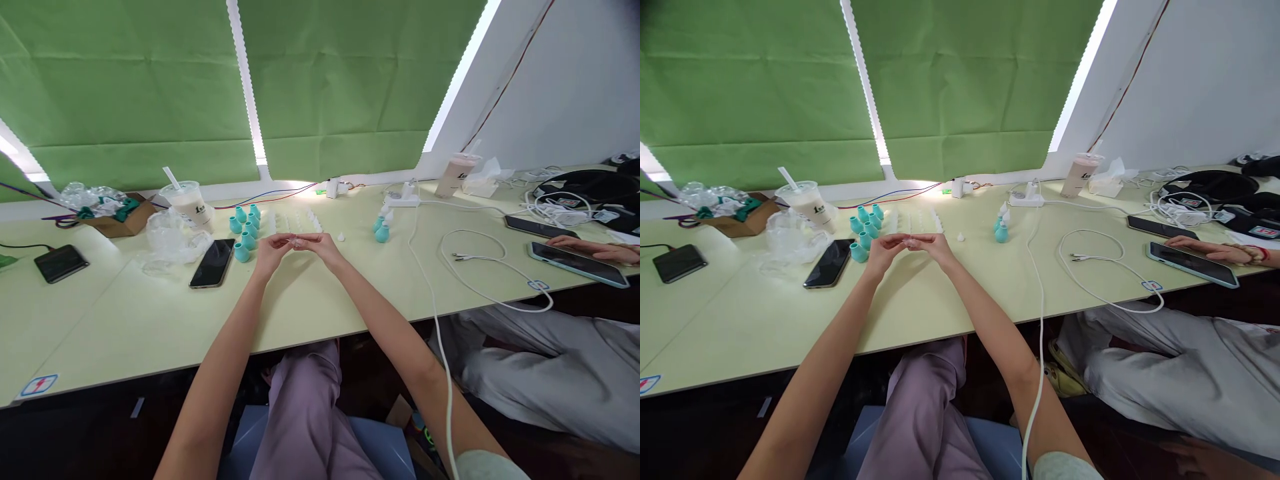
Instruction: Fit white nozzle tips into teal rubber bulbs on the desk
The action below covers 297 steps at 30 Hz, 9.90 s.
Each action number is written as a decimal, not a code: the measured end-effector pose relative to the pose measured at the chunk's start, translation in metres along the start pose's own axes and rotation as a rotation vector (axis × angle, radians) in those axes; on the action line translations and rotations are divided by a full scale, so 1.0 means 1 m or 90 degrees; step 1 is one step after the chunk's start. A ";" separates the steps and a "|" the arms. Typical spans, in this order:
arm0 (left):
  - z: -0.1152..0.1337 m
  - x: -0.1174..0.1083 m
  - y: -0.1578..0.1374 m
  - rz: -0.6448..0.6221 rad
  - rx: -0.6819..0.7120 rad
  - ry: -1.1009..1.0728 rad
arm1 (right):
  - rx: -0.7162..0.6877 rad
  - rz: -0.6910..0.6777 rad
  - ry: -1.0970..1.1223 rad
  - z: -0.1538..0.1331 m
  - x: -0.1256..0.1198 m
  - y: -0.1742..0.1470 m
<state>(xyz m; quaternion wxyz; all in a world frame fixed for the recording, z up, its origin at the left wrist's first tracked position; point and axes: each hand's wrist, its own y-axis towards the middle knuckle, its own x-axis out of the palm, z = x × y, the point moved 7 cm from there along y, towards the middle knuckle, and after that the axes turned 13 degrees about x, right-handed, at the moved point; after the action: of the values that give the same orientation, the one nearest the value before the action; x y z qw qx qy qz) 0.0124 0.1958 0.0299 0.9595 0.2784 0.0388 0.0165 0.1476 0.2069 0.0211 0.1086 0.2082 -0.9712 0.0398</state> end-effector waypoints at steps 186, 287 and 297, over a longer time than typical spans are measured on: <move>0.012 -0.104 -0.020 0.085 -0.215 0.862 | 0.052 0.115 0.043 0.003 -0.045 0.010; -0.026 0.029 -0.030 -0.203 -0.269 -0.033 | -0.223 0.043 -0.605 -0.030 0.002 -0.015; -0.031 0.030 -0.030 -0.217 -0.310 -0.065 | -0.178 -0.008 -0.540 -0.022 -0.001 -0.013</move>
<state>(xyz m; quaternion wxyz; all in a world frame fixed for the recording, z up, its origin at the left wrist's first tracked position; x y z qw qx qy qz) 0.0405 0.1887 -0.0139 0.9877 0.0304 0.0317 -0.1498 0.1577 0.1981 0.0429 -0.2719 0.1953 -0.9247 -0.1814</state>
